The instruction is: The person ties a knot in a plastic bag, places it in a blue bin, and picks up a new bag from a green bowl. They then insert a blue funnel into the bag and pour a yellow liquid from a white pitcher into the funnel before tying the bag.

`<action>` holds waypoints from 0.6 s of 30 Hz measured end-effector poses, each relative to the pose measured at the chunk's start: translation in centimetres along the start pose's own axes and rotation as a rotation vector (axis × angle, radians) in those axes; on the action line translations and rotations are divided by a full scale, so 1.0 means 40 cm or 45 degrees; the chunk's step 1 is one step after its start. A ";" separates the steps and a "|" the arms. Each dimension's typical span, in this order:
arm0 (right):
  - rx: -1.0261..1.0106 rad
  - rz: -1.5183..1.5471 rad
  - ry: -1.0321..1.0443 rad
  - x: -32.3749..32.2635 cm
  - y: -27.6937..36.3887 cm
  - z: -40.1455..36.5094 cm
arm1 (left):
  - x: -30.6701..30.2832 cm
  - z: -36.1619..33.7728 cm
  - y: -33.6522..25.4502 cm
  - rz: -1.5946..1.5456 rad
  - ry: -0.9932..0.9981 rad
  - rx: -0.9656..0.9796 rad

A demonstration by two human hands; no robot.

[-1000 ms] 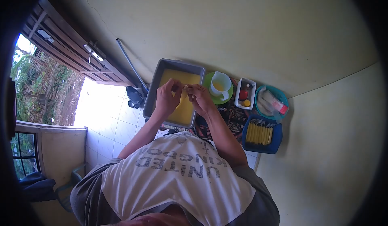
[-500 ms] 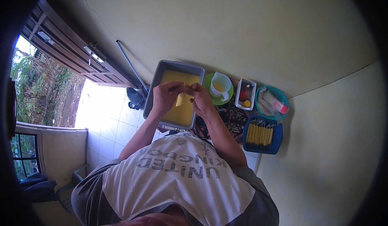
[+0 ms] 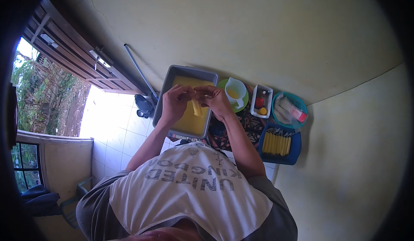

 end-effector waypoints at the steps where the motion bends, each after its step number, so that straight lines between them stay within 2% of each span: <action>1: -0.055 -0.041 0.054 -0.002 0.002 0.002 | 0.002 0.000 0.001 -0.034 0.009 -0.002; 3: -0.109 -0.082 0.110 0.004 0.007 0.002 | 0.003 -0.002 0.002 -0.066 0.016 -0.004; 6: -0.148 -0.057 0.057 0.019 0.027 -0.009 | 0.010 -0.004 0.005 -0.161 0.043 -0.097; 8: -0.176 -0.114 0.014 0.025 0.037 -0.015 | 0.015 -0.008 0.007 -0.291 0.030 -0.260; 9: -0.175 -0.113 0.014 0.022 0.030 -0.010 | 0.020 -0.010 0.011 -0.291 0.031 -0.261; 11: -0.320 -0.352 -0.073 0.014 0.022 0.001 | 0.032 -0.016 0.028 -0.496 -0.034 -0.345; 12: -0.320 -0.352 -0.072 0.017 0.023 0.000 | 0.034 -0.015 0.026 -0.496 -0.034 -0.345; 14: -0.482 -0.680 -0.303 0.023 0.038 -0.013 | 0.035 -0.015 0.026 -0.484 -0.062 -0.382; 15: -0.480 -0.680 -0.303 0.032 0.037 -0.014 | 0.034 -0.015 0.030 -0.484 -0.062 -0.383; 17: -0.537 -0.343 -0.192 0.047 0.040 -0.021 | 0.033 -0.011 0.036 -0.338 -0.024 -0.332; 18: -0.537 -0.344 -0.192 0.052 0.042 -0.028 | 0.034 -0.011 0.029 -0.338 -0.024 -0.332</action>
Point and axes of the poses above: each hand's wrist, its own z-axis towards the middle knuckle, its own x-axis out of the palm, y = z × x, the point moved 4 cm from there along z, towards the middle knuckle, and after that the axes turned 10 degrees about x, right-handed, at the moved point
